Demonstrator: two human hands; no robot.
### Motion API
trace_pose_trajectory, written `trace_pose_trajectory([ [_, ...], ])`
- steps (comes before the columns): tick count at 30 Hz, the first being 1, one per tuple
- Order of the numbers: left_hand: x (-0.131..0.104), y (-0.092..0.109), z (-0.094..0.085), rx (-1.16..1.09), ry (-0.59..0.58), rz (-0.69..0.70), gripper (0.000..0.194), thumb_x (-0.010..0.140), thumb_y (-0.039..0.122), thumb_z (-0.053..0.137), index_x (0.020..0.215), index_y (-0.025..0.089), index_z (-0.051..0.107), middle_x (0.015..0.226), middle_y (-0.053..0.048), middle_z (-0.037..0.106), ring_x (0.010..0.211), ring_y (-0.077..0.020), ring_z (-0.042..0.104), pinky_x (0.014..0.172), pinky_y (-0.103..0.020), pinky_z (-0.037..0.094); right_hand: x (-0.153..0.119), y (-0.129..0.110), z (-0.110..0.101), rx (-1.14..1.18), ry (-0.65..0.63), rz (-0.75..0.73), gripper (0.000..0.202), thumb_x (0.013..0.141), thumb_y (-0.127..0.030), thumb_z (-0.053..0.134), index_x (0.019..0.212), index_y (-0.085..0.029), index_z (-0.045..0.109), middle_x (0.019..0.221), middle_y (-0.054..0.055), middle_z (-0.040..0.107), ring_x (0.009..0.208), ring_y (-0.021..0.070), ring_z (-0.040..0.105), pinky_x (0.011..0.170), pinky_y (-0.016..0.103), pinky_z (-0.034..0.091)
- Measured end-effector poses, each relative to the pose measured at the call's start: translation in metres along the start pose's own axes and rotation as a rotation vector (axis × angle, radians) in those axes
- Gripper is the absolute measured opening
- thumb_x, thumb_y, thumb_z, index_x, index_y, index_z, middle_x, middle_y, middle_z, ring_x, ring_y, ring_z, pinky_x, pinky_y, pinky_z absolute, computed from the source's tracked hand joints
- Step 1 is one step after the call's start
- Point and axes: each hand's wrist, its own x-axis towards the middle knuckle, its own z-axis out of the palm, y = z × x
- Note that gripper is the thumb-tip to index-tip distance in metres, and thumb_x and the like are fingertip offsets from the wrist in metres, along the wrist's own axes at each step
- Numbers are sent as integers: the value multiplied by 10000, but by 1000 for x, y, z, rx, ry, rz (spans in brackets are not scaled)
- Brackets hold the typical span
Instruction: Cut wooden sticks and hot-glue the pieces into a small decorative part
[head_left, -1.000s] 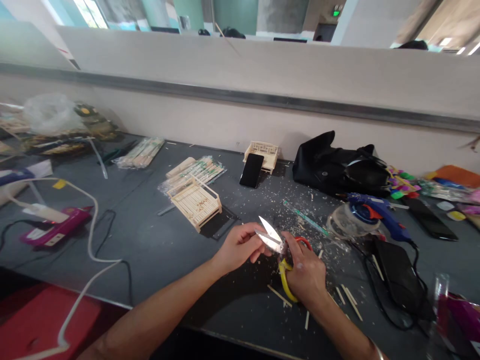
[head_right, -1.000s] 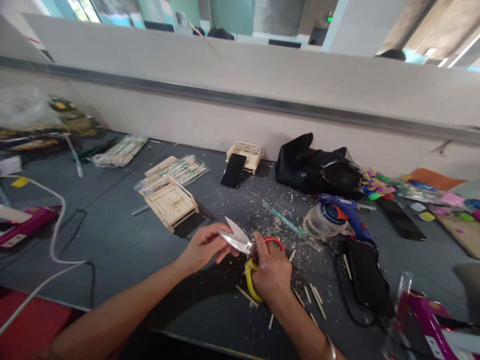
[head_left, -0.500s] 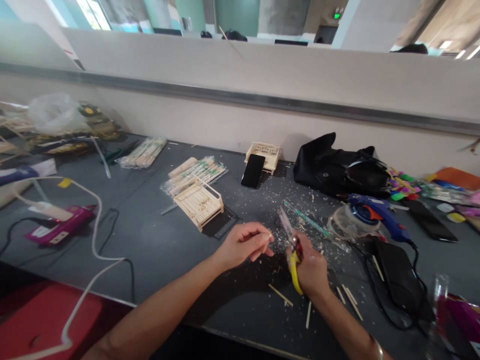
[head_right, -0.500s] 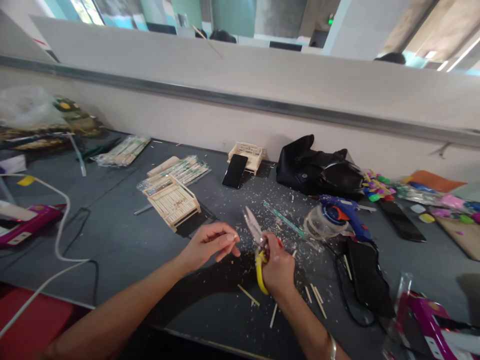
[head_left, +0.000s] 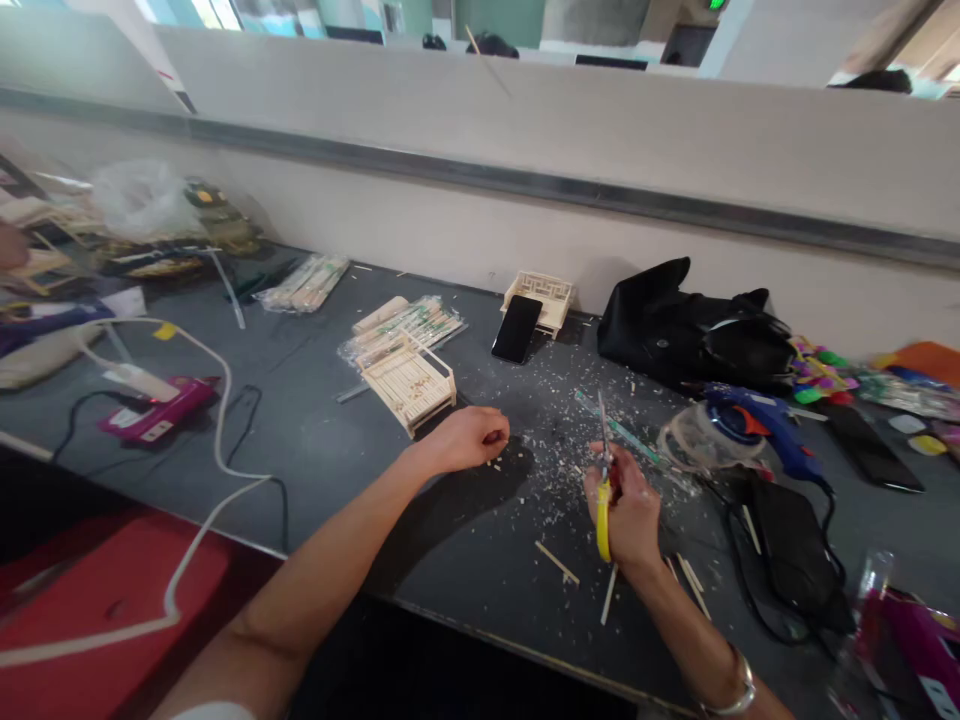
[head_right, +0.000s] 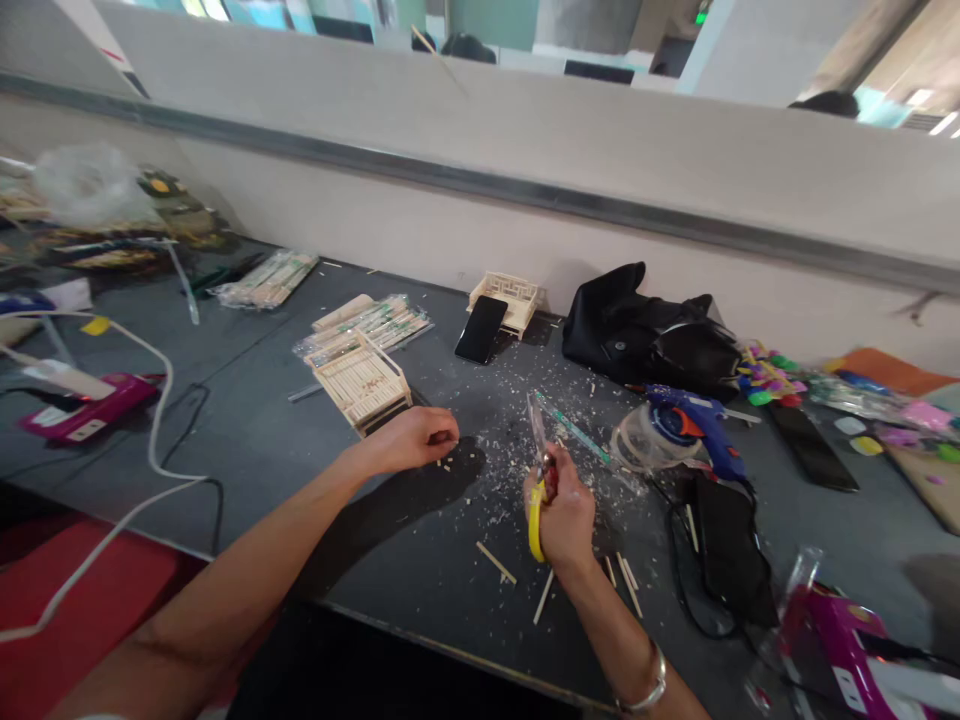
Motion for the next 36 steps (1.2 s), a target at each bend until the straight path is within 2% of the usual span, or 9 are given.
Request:
trace_pose_trajectory([
  [5,-1,-2,-2,160,-127,-61,132,746,103,517,708,193,606,719,1,599,645,-144,525,604,-249,337,-2,1,4,36,1,5,291,822,-332,486,978,-153,655,572,-37,583,421,115,464,454,227,408],
  [13,-1,-4,-6,124,-194,-91,230,712,71,542,853,187,682,795,-21,676,695,-157,575,642,-252,373,1,6,6,34,-7,83,323,797,-350,475,980,-162,663,552,-38,569,434,134,481,473,244,417],
  [17,-3,2,-6,139,-162,-11,154,779,102,546,798,176,680,804,-28,659,708,-156,586,658,-252,391,2,10,9,43,-10,85,330,787,-340,463,979,-159,662,563,-24,589,458,147,520,486,251,427],
  [21,-7,18,3,117,-121,189,164,853,122,558,840,192,705,882,-37,668,841,-167,624,779,-253,437,1,12,11,55,-7,82,326,798,-332,469,994,-155,660,560,-25,590,450,147,512,484,251,420],
  [24,-10,27,14,164,-170,308,134,872,156,605,901,217,721,904,-41,679,896,-185,628,819,-271,451,1,13,11,57,4,70,325,805,-330,466,997,-151,658,623,-3,631,468,141,520,502,251,430],
  [30,-15,30,29,262,-236,308,131,896,181,598,900,214,724,866,-45,686,854,-189,636,725,-266,452,1,15,15,67,-2,49,327,802,-336,472,1013,-163,652,686,14,654,522,153,556,540,259,455],
  [34,-18,28,34,231,-205,302,185,920,181,551,810,187,700,808,-47,673,792,-182,629,701,-266,443,1,17,16,62,-12,39,322,807,-327,467,1018,-166,649,677,13,647,543,161,572,554,261,464],
  [36,-18,28,37,134,-162,250,184,911,176,547,784,187,680,791,-40,663,773,-174,621,705,-261,442,2,17,15,52,-16,36,327,809,-324,459,1019,-163,650,654,4,635,516,156,552,543,261,459],
])
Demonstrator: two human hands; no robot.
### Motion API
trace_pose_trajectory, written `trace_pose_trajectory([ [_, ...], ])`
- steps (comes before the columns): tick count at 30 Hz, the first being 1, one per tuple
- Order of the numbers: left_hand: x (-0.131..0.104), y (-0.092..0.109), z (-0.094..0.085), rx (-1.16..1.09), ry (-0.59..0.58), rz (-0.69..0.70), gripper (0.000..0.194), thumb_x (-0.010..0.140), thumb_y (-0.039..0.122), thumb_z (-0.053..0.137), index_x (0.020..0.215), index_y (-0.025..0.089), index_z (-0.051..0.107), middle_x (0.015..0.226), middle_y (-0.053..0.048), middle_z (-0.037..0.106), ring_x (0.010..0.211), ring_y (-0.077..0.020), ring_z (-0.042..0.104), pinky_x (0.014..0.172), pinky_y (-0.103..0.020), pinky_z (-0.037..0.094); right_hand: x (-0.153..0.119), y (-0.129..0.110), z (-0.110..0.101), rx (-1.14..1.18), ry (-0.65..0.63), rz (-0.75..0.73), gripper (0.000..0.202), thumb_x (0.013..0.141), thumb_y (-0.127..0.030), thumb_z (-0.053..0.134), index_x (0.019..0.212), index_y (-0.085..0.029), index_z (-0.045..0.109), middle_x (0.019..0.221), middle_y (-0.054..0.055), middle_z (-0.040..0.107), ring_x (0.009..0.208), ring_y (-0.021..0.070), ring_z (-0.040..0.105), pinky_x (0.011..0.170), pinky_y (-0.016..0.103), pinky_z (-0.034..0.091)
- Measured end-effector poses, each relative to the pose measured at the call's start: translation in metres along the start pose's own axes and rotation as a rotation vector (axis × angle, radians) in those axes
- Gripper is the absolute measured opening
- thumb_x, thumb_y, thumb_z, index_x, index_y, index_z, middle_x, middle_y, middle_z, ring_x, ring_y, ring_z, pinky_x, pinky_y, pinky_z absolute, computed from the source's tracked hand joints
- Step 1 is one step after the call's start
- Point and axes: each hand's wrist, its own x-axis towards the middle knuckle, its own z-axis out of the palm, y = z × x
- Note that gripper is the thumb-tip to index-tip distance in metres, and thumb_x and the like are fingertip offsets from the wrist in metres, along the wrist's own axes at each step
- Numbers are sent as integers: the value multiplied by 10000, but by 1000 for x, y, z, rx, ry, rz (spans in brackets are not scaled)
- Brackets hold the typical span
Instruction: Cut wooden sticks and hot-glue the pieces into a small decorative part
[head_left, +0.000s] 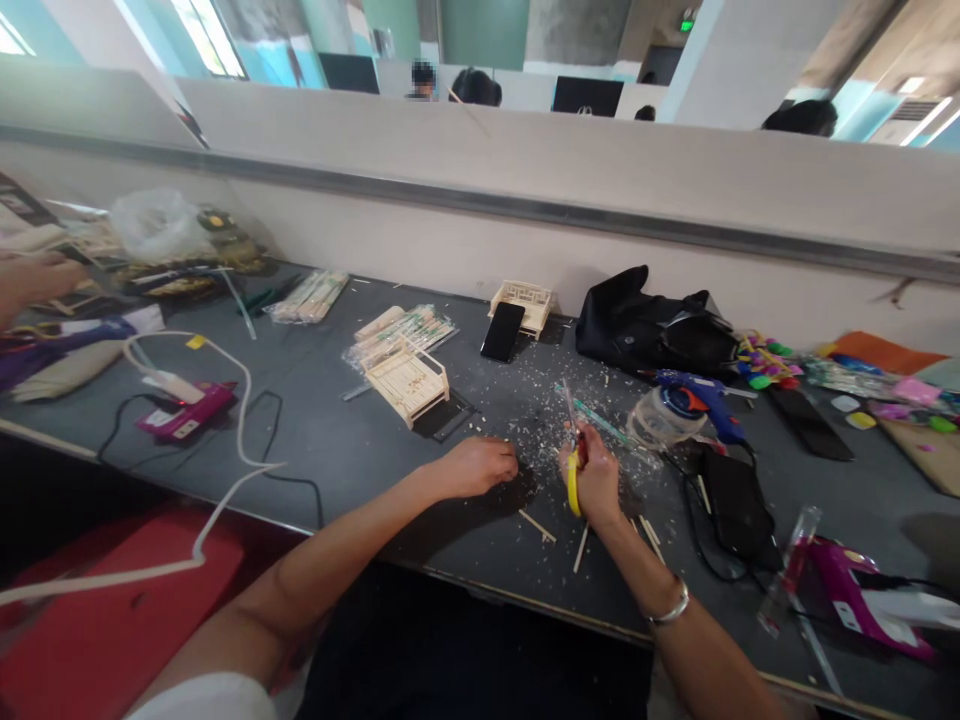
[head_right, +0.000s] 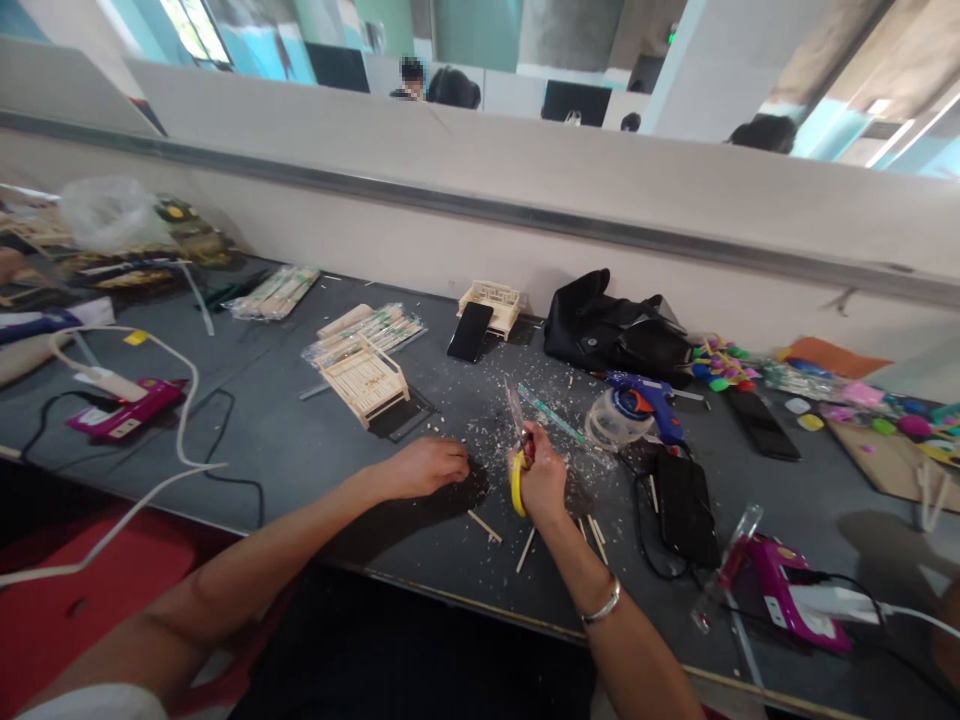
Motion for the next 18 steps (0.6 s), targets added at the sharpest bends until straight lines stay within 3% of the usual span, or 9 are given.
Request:
trace_pose_trajectory([
  [4,5,2,-2,-510,218,-202,153,886,261,573,779,180,646,740,-13,639,680,-141,599,662,-246,448,0,-3,-3,-21,-4,0,317,807,-316,470,1015,-166,657,619,-9,617,487,150,527,526,253,446],
  [6,9,5,-7,-852,360,-325,232,863,390,610,789,171,632,645,20,586,562,-116,546,594,-242,435,-1,-6,-4,-38,-11,-3,311,800,-305,481,1014,-175,666,595,-18,607,472,148,524,510,244,434],
  [9,18,13,-17,-1240,530,-367,386,721,517,752,757,154,625,641,30,578,515,-89,513,542,-230,413,-4,-11,-6,-115,-52,-51,318,796,-277,496,1040,-193,682,591,-20,613,462,145,538,495,232,420],
  [13,26,19,-20,-1521,579,-362,441,600,483,866,693,134,612,602,38,568,476,-68,500,505,-217,400,-7,-14,-7,-244,-110,-165,369,785,-243,518,1110,-207,690,637,4,657,512,161,590,515,233,432],
  [18,24,18,-13,-1615,575,-345,424,589,445,891,705,129,633,521,42,562,451,-81,499,505,-233,422,-9,-14,-8,-345,-150,-195,419,750,-218,550,1142,-223,699,658,20,686,552,175,610,537,238,443],
])
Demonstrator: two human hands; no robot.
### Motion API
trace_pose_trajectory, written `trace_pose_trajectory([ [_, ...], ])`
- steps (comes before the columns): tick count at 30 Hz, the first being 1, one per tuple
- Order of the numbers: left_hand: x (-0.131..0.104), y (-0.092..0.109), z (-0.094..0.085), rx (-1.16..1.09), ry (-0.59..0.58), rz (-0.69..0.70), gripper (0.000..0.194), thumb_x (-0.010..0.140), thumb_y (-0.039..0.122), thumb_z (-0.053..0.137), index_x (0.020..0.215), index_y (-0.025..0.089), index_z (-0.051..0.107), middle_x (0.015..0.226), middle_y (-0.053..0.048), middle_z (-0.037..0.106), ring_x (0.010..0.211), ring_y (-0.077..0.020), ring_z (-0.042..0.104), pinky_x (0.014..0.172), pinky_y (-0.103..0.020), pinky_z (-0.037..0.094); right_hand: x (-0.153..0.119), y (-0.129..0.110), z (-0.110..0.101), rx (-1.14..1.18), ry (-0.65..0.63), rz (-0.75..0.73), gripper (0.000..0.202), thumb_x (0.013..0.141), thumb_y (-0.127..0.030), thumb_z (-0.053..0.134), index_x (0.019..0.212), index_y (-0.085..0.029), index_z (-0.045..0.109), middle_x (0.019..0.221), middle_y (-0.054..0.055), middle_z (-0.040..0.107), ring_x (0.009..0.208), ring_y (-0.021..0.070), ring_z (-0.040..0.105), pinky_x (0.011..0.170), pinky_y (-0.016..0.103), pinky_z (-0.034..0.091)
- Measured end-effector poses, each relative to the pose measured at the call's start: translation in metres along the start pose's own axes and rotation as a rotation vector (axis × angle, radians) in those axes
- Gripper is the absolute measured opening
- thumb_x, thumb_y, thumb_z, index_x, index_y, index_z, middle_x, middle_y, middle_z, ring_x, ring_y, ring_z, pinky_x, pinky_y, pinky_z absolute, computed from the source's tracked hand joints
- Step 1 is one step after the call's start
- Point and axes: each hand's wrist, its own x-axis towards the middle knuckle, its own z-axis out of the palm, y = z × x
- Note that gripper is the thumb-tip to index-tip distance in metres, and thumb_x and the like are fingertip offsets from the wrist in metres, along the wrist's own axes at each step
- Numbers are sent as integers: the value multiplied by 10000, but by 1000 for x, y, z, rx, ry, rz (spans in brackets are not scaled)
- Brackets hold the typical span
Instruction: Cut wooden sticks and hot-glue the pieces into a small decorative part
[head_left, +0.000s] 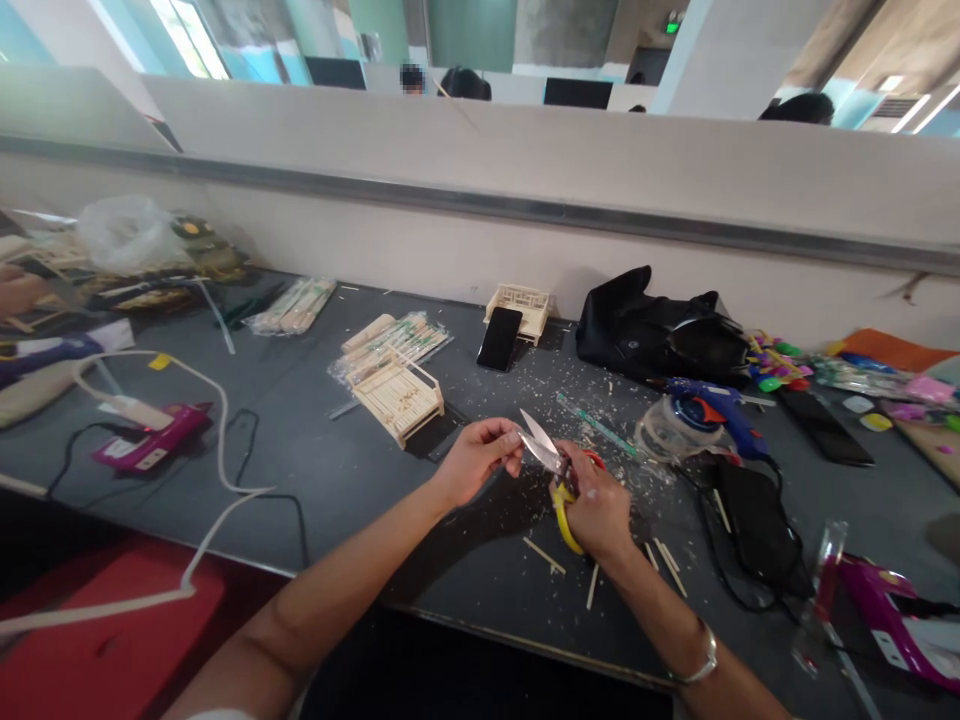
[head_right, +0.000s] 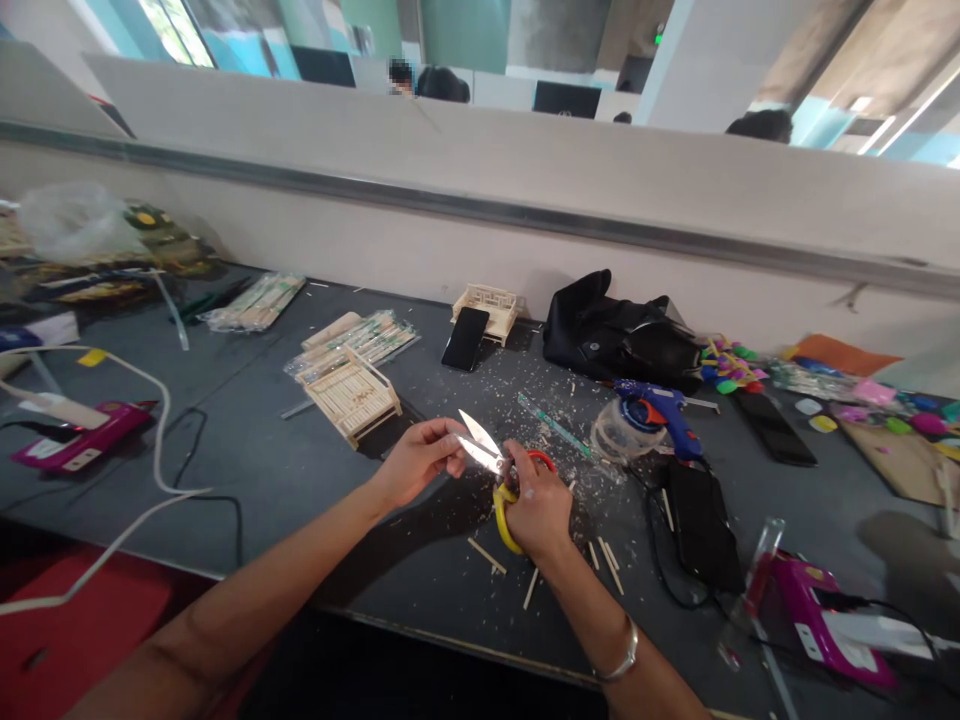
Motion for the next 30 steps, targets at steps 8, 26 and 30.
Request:
trace_pose_trajectory([
  [8,-2,-7,-3,2,-34,21,396,642,449,868,711,131,642,506,41,559,448,-81,500,507,-225,414,-3,0,0,-23,-25,-67,426,741,-214,559,1141,-220,706,641,17,688,555,178,616,537,240,446],
  [26,-6,-5,-2,-29,-58,-16,421,624,457,872,635,150,585,445,51,501,416,-74,434,481,-235,415,-7,-2,2,-119,-29,-117,523,700,-152,568,1201,-226,701,744,50,731,622,193,634,574,255,478],
  [30,-6,-6,-2,-67,-60,-43,431,611,458,883,637,146,588,446,57,489,407,-62,408,470,-227,418,-9,-2,2,-116,-21,-113,534,681,-129,554,1186,-217,704,756,54,739,628,194,645,586,254,487],
])
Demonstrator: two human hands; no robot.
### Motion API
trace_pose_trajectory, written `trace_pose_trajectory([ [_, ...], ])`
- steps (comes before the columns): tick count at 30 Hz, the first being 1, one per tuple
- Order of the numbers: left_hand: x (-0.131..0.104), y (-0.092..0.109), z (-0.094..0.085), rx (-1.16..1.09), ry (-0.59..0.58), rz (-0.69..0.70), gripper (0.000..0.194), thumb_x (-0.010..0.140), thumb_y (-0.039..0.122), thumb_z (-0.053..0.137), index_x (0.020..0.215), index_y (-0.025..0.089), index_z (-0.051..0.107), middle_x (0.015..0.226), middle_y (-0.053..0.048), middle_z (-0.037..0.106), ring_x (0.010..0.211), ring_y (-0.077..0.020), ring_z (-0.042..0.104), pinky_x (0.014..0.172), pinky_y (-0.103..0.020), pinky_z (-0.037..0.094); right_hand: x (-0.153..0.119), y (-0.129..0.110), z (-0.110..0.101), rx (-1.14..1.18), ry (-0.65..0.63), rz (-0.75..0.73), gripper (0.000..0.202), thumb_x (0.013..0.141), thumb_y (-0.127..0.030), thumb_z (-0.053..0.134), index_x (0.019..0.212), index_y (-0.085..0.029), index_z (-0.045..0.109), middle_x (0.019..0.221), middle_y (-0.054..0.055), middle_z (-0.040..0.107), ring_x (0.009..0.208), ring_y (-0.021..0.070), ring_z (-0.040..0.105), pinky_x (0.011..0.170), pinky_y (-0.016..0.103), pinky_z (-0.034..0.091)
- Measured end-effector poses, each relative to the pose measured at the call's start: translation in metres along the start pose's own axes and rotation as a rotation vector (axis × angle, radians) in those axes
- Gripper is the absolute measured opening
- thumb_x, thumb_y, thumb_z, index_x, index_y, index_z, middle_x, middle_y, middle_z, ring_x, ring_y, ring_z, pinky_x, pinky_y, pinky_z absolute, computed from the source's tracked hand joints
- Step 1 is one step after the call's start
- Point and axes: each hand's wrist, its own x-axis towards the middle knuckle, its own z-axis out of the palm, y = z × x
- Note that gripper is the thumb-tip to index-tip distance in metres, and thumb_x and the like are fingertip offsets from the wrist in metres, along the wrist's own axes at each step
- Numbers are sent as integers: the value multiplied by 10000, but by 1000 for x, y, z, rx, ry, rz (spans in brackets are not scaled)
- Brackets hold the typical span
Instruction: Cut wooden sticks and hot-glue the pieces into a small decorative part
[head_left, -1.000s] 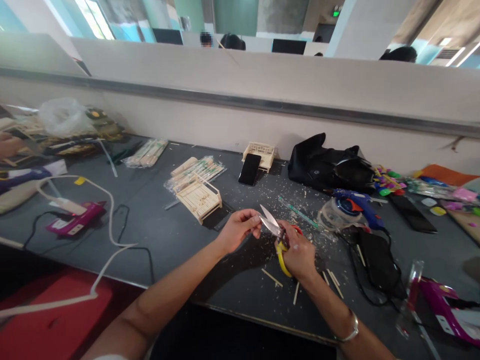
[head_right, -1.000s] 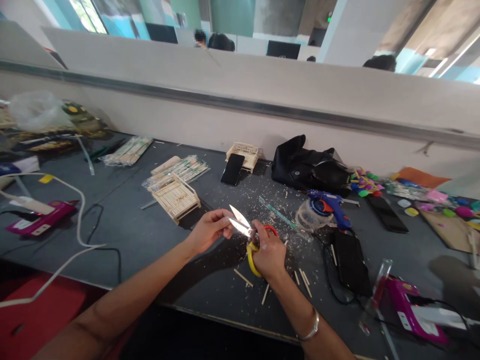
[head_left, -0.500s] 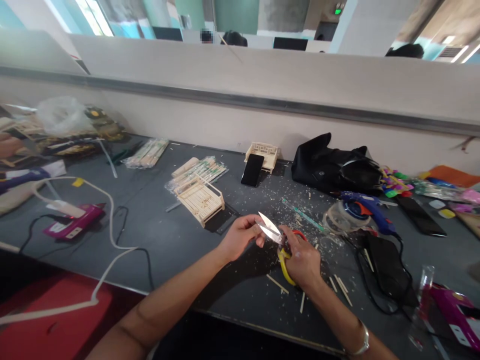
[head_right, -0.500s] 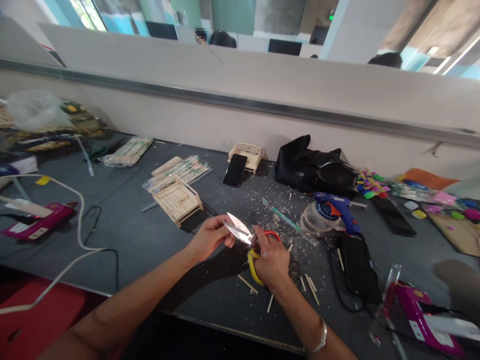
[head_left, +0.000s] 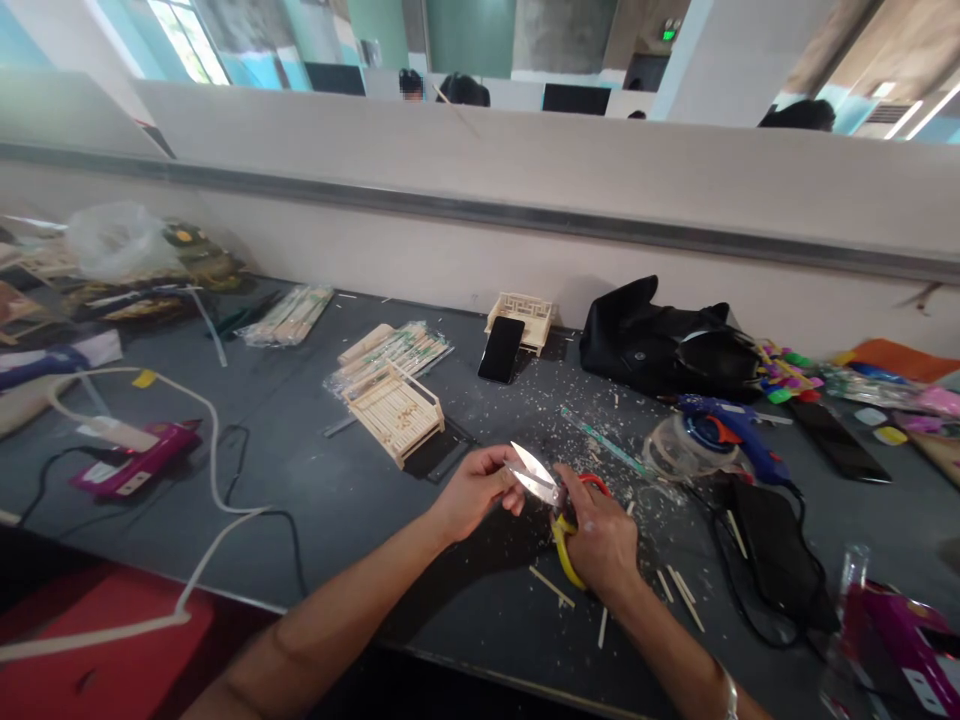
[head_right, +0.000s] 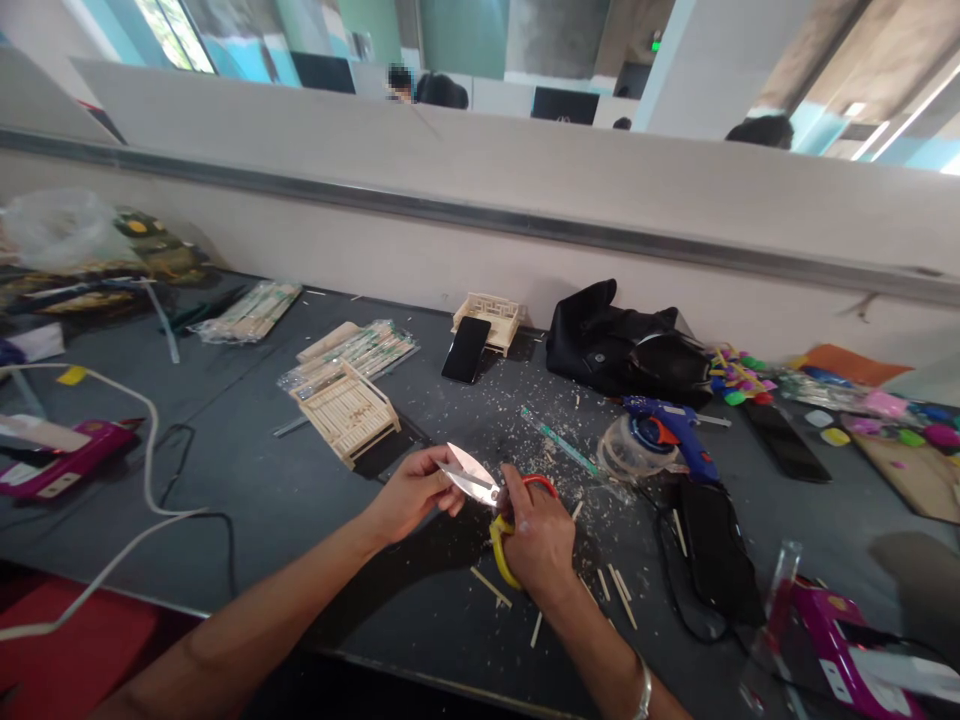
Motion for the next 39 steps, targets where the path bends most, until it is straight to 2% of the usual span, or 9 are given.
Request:
trace_pose_trajectory([
  [5,-2,1,1,33,-6,-17,415,648,469,857,701,130,623,495,54,497,419,-56,396,487,-239,426,-3,0,4,46,14,-6,492,656,-103,532,1094,-210,730,620,27,705,509,168,613,488,222,419],
  [8,-1,3,-2,158,9,8,413,690,503,806,703,144,603,511,55,488,446,-70,418,516,-249,431,-1,1,6,126,24,83,409,696,-134,523,1036,-218,734,582,15,683,483,159,602,479,213,410],
  [11,3,10,-13,483,96,90,323,767,461,714,718,166,590,561,40,526,517,-100,480,546,-242,422,5,3,4,262,94,242,291,801,-243,499,990,-196,716,574,2,663,440,147,564,458,220,410],
  [14,9,17,-28,975,191,234,127,799,283,624,722,186,598,669,10,595,616,-132,526,590,-250,421,12,7,-4,380,191,356,281,828,-311,498,973,-167,690,601,-6,655,405,126,490,458,232,414],
  [17,14,22,-42,1348,153,254,85,774,156,558,701,196,572,696,1,587,628,-145,533,611,-263,417,17,10,-9,461,229,428,248,809,-310,511,931,-173,678,595,-24,617,415,115,459,468,233,405],
  [21,17,21,-51,1588,79,184,125,746,101,519,675,200,546,679,-5,561,642,-158,533,619,-268,410,20,10,-9,528,233,500,255,772,-323,517,924,-184,667,636,-20,623,455,118,477,489,235,413],
  [29,14,28,-48,1748,-61,75,137,694,74,510,696,196,572,723,-35,589,736,-199,567,672,-295,417,22,7,-12,590,210,529,262,751,-319,505,916,-183,657,630,-23,624,443,116,460,479,241,405],
  [34,11,35,-49,1701,-134,5,167,707,65,507,761,192,600,751,-24,608,704,-182,577,655,-283,415,23,6,-13,605,181,523,288,751,-336,501,926,-174,661,617,-27,606,456,117,461,479,238,402],
  [39,13,25,-49,1570,-59,218,150,803,91,503,818,188,616,861,-40,637,801,-182,596,753,-297,464,22,6,-10,595,181,537,294,736,-337,499,909,-177,675,558,-53,549,427,107,407,456,235,367],
])
